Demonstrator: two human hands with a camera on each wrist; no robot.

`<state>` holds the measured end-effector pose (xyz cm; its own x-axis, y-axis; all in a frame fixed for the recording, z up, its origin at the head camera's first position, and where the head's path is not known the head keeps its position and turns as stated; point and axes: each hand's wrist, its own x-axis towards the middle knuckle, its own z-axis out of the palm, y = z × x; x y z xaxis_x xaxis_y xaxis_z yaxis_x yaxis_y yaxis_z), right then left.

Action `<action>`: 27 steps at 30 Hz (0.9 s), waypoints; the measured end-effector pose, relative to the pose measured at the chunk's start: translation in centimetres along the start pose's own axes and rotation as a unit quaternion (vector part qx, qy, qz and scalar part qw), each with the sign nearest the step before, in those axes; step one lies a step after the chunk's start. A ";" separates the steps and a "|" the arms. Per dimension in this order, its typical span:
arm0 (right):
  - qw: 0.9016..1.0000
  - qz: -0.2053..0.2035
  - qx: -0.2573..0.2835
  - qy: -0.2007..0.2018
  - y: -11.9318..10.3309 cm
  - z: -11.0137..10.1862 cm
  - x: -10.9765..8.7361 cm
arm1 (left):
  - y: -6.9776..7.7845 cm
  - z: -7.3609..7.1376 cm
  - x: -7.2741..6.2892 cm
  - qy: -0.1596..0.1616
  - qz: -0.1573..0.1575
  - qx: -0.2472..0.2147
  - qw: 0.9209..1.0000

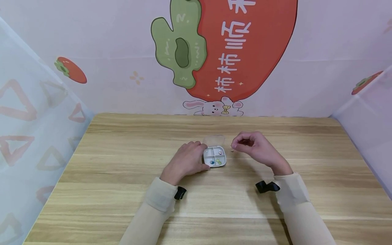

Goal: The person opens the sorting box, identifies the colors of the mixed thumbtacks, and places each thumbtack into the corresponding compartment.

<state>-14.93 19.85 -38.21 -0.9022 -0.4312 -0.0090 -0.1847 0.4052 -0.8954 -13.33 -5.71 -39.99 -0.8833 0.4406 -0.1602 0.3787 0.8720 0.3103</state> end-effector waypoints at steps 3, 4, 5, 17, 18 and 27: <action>1.000 0.000 0.019 -0.007 0.0 -0.1 0.0 | 0.0 -0.1 0.0 0.000 0.000 0.000 1.000; 1.000 0.000 0.024 -0.008 -0.1 -0.2 -0.1 | 0.0 -0.1 0.0 0.000 -0.001 0.000 1.000; 1.000 -0.001 0.029 -0.009 -0.1 -0.2 -0.1 | 0.1 -0.1 0.0 0.000 -0.001 0.000 1.000; 0.999 -0.005 0.031 -0.019 0.1 0.1 0.0 | 0.1 -0.1 -0.1 0.001 0.003 -0.002 1.000; 0.999 -0.008 0.026 -0.019 0.1 0.2 0.0 | 0.1 -0.1 -0.1 0.002 0.005 -0.001 1.000; 0.997 -0.052 -0.061 -0.005 -0.3 2.2 0.4 | 0.1 0.1 0.0 0.011 0.026 0.015 1.000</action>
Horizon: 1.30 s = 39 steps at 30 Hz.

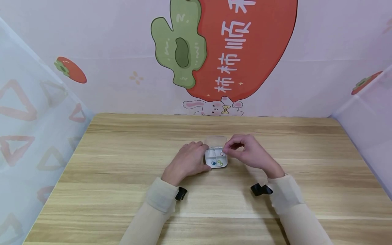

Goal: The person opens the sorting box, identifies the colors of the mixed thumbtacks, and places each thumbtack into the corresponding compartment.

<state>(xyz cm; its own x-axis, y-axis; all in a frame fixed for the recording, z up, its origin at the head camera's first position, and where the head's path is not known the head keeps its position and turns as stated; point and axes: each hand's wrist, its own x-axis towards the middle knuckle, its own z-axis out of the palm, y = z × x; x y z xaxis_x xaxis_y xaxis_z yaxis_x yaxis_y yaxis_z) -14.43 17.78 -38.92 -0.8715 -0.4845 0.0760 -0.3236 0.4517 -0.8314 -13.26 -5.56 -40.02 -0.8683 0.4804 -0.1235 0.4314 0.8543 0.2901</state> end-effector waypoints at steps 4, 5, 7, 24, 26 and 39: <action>0.999 -0.004 -0.040 0.006 -0.4 0.8 0.0 | 0.0 0.0 0.0 0.001 0.003 0.002 1.000; 0.999 -0.001 -0.047 0.005 -0.5 0.9 0.0 | 0.1 0.0 0.0 0.001 0.003 0.002 1.000; 0.998 0.002 -0.066 0.001 -0.6 1.3 0.1 | 0.1 0.0 -0.1 0.001 0.004 0.002 1.000; 0.972 0.005 -0.233 0.016 -1.1 4.1 0.7 | 0.3 0.3 0.0 0.009 0.021 0.014 1.000; 0.970 0.005 -0.242 0.019 -1.1 4.3 0.7 | 0.4 0.2 0.0 0.008 0.022 0.014 1.000; 0.957 -0.005 -0.286 0.040 -0.9 5.3 0.7 | 0.5 0.4 0.0 0.011 0.027 0.021 0.999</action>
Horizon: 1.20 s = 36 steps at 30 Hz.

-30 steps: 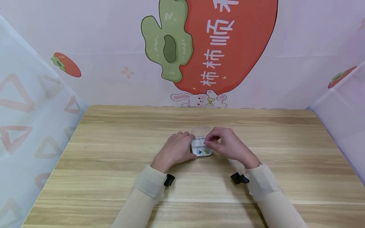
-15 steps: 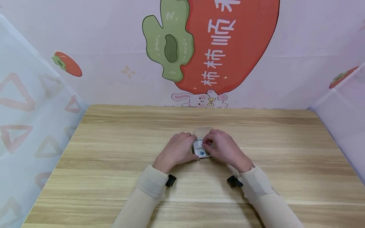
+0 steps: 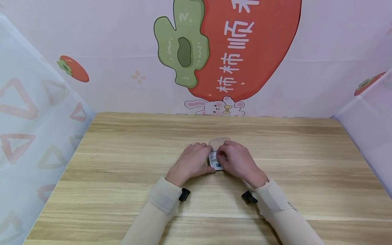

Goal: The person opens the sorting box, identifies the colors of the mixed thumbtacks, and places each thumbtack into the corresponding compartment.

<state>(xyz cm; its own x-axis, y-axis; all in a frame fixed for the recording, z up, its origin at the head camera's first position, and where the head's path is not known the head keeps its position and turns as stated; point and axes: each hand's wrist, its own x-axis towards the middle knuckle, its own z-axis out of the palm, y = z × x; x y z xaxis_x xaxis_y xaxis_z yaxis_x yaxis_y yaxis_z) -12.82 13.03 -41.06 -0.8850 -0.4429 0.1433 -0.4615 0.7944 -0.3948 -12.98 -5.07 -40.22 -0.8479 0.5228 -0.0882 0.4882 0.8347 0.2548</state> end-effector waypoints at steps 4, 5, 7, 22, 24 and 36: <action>1.000 0.014 -0.008 0.003 -0.2 0.1 0.0 | 0.0 0.1 0.0 0.001 0.000 0.002 1.000; 1.000 0.016 -0.011 0.004 -0.3 0.1 0.0 | 0.1 0.1 0.0 0.001 -0.001 0.001 1.000; 1.000 0.018 -0.014 0.007 -0.3 0.2 0.0 | 0.1 0.1 0.0 0.001 -0.001 -0.001 1.000; 0.999 0.015 -0.022 0.026 -0.4 0.5 -0.1 | 0.2 -0.1 -0.1 0.006 0.003 -0.002 1.000; 0.999 0.016 -0.022 0.024 -0.4 0.5 -0.1 | 0.2 -0.1 -0.1 0.007 0.003 0.001 1.000; 0.999 0.020 -0.020 0.023 -0.3 0.6 -0.1 | 0.1 0.1 -0.1 0.008 0.004 -0.001 1.000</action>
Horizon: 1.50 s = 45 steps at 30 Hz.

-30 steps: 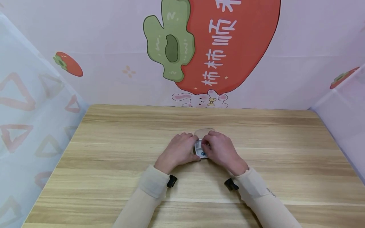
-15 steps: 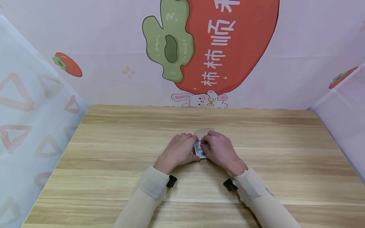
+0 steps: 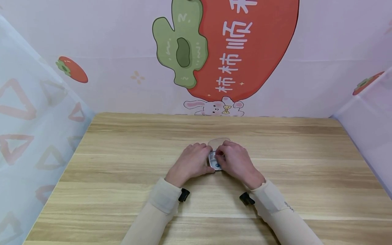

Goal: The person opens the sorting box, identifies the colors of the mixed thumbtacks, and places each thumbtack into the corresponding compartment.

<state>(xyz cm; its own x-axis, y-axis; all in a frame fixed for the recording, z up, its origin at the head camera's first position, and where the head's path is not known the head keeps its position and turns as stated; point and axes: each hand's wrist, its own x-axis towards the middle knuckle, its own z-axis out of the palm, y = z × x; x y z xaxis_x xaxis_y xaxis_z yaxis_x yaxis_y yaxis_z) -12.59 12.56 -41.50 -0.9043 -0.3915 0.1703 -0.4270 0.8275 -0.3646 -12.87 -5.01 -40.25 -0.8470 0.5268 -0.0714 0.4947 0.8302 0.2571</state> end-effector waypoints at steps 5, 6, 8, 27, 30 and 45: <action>1.000 -0.002 -0.003 0.004 0.0 0.0 0.0 | 0.0 0.0 0.0 -0.003 -0.005 -0.004 1.000; 1.000 -0.002 -0.003 0.003 0.0 0.0 0.0 | 0.0 0.0 0.0 -0.004 -0.007 -0.006 1.000; 1.000 -0.002 -0.004 0.002 0.0 0.0 0.0 | 0.0 0.0 0.0 -0.005 -0.009 -0.007 1.000; 0.998 0.053 0.026 -0.010 1.1 -2.5 0.2 | -0.6 -0.3 0.0 -0.015 -0.032 -0.013 0.999; 0.998 0.060 0.031 -0.011 1.8 -2.9 0.1 | -0.6 -0.3 0.0 -0.015 -0.036 -0.019 0.999; 0.997 0.065 0.026 -0.039 3.9 -4.0 0.2 | -0.6 -0.3 0.0 -0.008 -0.045 -0.024 0.999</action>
<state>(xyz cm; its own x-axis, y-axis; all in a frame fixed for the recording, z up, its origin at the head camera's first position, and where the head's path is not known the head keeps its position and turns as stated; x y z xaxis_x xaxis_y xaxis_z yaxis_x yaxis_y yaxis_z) -14.43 17.31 -39.22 -0.9484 -0.3136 0.0466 -0.3028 0.8527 -0.4257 -13.20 -5.54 -40.09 -0.8838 0.4543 -0.1121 0.4070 0.8645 0.2949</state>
